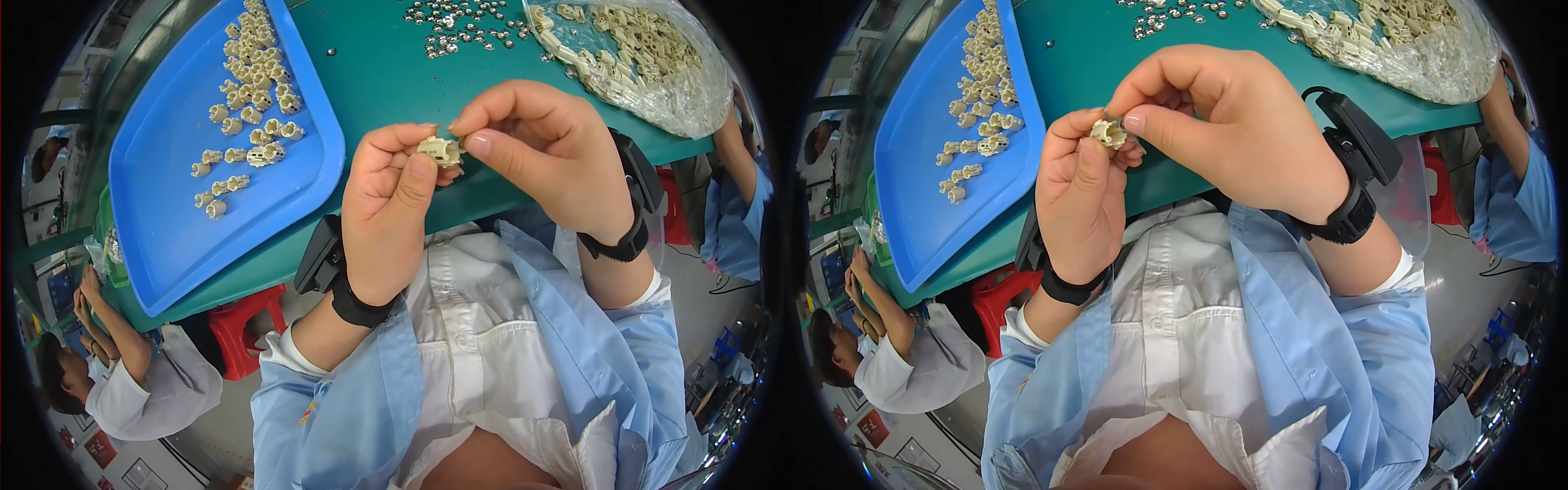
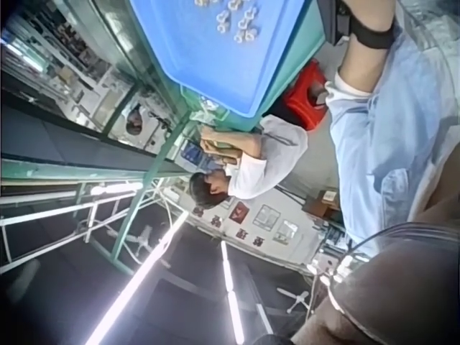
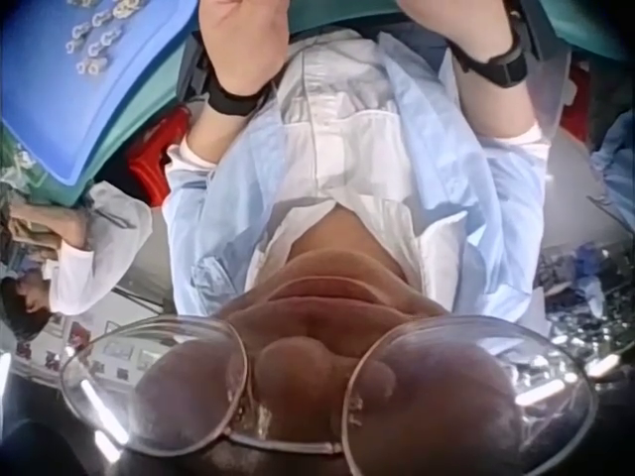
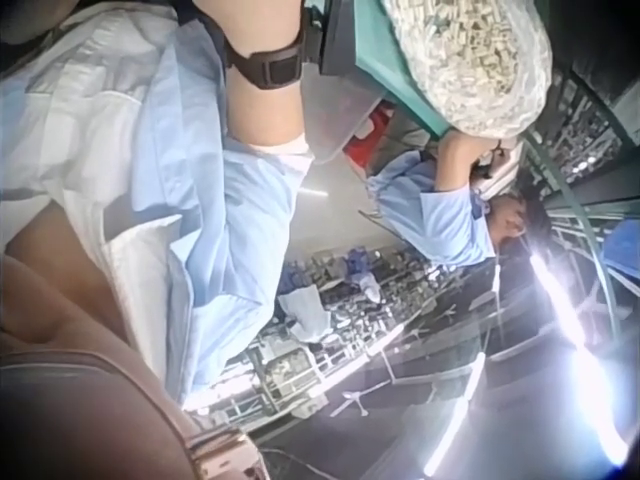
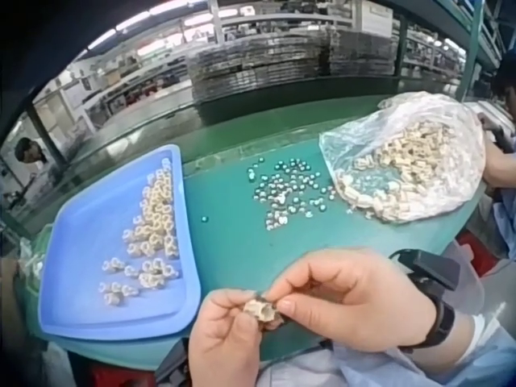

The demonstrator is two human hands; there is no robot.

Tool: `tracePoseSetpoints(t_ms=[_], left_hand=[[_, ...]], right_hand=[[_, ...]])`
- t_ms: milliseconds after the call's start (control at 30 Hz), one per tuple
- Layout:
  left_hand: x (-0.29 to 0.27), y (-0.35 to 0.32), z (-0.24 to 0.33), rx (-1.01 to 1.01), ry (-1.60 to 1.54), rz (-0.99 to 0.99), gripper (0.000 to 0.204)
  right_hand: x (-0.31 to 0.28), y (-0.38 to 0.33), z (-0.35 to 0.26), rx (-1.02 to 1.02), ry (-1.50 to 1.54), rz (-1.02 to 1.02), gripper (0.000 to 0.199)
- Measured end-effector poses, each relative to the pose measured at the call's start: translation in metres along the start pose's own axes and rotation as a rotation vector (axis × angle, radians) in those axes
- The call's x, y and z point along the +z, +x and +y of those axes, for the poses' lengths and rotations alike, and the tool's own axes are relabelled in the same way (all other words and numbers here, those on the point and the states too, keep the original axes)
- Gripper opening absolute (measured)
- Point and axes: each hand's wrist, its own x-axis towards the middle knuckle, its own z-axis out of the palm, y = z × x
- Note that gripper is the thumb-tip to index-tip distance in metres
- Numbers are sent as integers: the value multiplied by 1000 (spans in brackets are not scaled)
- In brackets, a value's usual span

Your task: Assemble small gold-colored metal components by manually inserting a pin into a circular base.

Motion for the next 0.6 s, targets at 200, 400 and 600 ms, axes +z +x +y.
tracePoseSetpoints(t_ms=[200,400,600], left_hand=[[-2,0,-2,21,-29,-26,23],[-1,-1,-4,45,-9,-20,21],[-1,0,-7,109,73,-16,22]], right_hand=[[3,2,-6,121,-103,-22,10],[3,2,3,97,-16,-43,9],[2,1,13,1,-23,-88,9]])
